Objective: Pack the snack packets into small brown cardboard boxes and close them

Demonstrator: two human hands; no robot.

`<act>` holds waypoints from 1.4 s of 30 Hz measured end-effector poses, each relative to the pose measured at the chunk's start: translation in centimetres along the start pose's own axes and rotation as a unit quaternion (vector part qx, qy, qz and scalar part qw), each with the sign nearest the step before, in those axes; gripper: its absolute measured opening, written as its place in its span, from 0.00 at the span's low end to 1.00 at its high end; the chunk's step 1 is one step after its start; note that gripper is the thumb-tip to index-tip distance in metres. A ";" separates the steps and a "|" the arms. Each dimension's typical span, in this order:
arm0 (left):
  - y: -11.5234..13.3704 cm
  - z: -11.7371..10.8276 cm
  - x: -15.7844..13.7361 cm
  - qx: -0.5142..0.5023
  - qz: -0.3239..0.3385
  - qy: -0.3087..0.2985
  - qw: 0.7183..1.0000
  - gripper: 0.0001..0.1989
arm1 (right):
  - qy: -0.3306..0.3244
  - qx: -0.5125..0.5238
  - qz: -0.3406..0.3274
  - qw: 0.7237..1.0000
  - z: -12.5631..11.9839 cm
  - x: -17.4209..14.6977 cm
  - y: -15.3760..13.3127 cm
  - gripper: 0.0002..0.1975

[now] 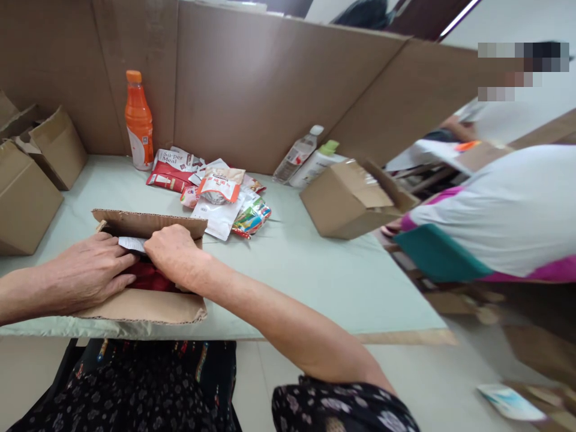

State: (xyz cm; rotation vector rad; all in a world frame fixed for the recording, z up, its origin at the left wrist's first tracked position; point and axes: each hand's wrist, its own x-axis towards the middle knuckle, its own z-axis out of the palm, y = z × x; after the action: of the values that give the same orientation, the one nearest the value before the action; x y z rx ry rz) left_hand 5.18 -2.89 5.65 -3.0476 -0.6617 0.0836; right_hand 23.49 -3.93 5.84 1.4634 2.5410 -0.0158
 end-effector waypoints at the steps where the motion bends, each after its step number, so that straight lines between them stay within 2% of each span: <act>1: 0.0 0.0 0.0 -0.001 0.007 0.001 1.000 0.15 | -0.008 0.002 -0.002 1.000 0.2 0.4 -0.1 0.09; 5: -0.2 -0.4 -0.1 -0.002 0.013 -0.009 1.000 0.14 | -0.033 0.016 -0.018 0.999 1.1 1.2 -0.4 0.13; 11: -0.5 -1.3 -0.8 -0.049 -0.031 -0.031 0.998 0.12 | -0.041 0.068 -0.046 0.996 1.6 -0.5 0.8 0.12; 15: -0.9 -1.0 -1.2 -0.090 -0.053 0.034 0.994 0.14 | -0.021 0.119 -0.042 0.992 2.4 -0.8 1.5 0.14; 19: -1.0 -0.5 -1.1 -0.081 -0.019 0.118 0.990 0.16 | -0.011 0.122 -0.050 0.991 3.1 -0.2 1.2 0.13; 21: -1.0 -0.4 -0.9 -0.068 -0.014 0.104 0.992 0.14 | -0.014 0.124 -0.060 0.990 3.0 0.0 1.0 0.14; 23: -1.1 -0.3 -0.6 -0.061 -0.020 0.047 0.997 0.13 | -0.015 0.135 -0.071 0.988 2.8 -0.3 1.1 0.14; 26: -1.2 -0.3 -0.2 -0.051 -0.023 -0.016 0.998 0.13 | 0.044 0.168 -0.093 0.980 2.8 -1.6 1.5 0.15; 29: -1.4 0.0 -0.1 -0.051 -0.021 0.008 0.998 0.15 | 0.211 0.235 -0.117 0.942 3.0 -4.1 2.6 0.13; 32: -1.5 0.5 -0.3 -0.060 -0.007 0.054 0.997 0.17 | 0.379 0.289 -0.054 0.878 3.4 -6.4 5.2 0.12; 34: -1.5 0.9 -0.4 -0.060 -0.002 0.071 0.996 0.17 | 0.430 0.275 0.030 0.859 4.2 -6.9 8.0 0.11; 36: -1.5 1.1 -0.6 -0.051 -0.005 0.079 0.996 0.18 | 0.428 0.231 0.123 0.865 5.7 -6.3 11.4 0.12; 38: -1.5 1.3 -0.8 -0.041 -0.006 0.090 0.995 0.18 | 0.382 0.182 0.219 0.879 7.8 -4.7 14.8 0.15; 42: -1.4 1.4 -0.9 -0.045 0.001 0.109 0.993 0.18 | 0.343 0.152 0.269 0.887 11.9 -0.3 19.2 0.22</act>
State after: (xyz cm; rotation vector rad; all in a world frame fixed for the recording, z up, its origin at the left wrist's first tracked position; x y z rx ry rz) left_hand 3.73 -1.98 4.38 -3.0785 -0.6613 -0.2834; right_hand 42.16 4.16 -3.94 2.6574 2.5671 0.2428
